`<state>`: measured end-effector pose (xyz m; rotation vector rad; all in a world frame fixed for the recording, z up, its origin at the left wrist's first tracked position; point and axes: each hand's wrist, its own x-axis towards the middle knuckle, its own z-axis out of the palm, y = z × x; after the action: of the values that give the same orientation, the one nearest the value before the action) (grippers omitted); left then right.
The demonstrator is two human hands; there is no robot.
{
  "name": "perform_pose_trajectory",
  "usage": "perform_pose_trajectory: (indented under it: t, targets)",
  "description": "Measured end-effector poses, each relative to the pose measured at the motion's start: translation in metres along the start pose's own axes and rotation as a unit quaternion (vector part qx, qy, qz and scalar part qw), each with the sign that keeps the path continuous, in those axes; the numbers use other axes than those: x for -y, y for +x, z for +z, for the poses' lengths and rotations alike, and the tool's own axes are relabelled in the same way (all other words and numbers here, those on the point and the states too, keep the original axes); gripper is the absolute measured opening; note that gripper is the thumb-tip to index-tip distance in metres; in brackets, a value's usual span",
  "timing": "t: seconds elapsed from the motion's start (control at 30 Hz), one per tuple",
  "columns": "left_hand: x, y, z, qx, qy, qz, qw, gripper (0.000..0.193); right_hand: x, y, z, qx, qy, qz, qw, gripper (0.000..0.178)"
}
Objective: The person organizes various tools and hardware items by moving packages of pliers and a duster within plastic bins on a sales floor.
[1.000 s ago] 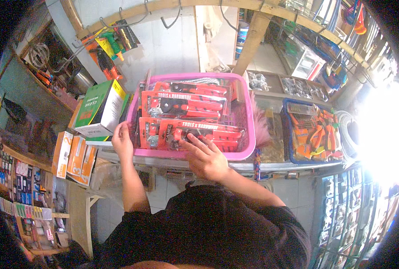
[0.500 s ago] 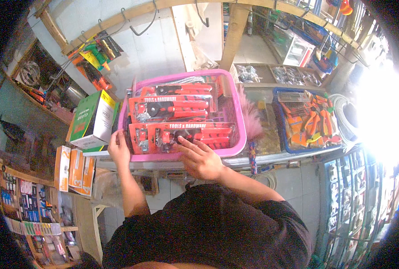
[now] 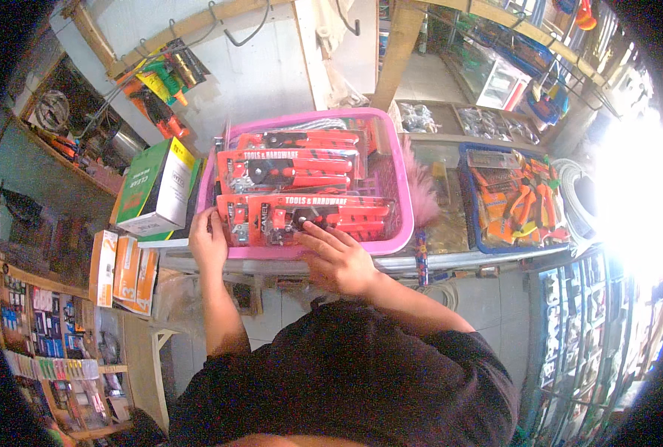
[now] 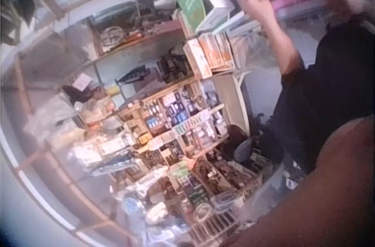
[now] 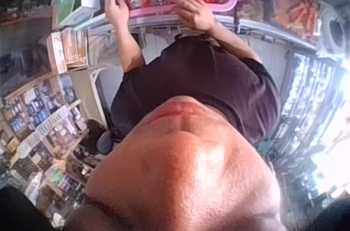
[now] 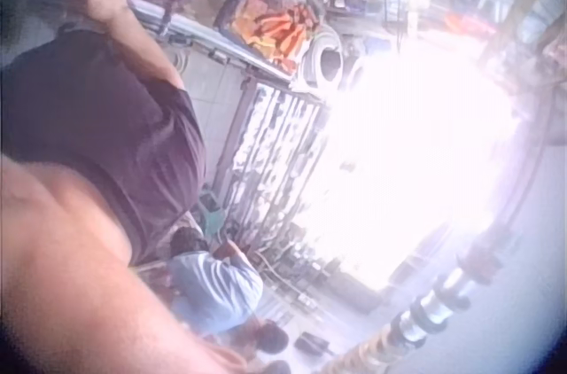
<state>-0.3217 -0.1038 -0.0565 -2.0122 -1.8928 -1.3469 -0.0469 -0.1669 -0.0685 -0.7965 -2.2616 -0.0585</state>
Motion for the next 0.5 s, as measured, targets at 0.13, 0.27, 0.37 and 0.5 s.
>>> perform_pose_trajectory:
  t: [0.13, 0.27, 0.37, 0.5]
  targets:
    - [0.012, 0.003, -0.008, 0.011, -0.035, -0.021, 0.999, 0.020, 0.002, 0.003, 0.000, -0.002, 0.004, 0.002, 1.000, 0.027]
    - [0.015, 0.007, -0.025, 0.046, -0.174, -0.147, 0.973, 0.024, 0.006, 0.010, -0.003, -0.030, 0.026, 0.015, 0.999, 0.021]
    - [0.031, 0.007, -0.034, 0.002, -0.172, -0.108, 0.979, 0.023, 0.008, 0.007, -0.001, -0.051, 0.057, 0.029, 0.997, 0.020]
    - [0.039, 0.007, -0.047, -0.008, -0.201, -0.137, 0.970, 0.018, 0.006, 0.009, -0.001, -0.065, 0.082, 0.021, 0.994, 0.029]
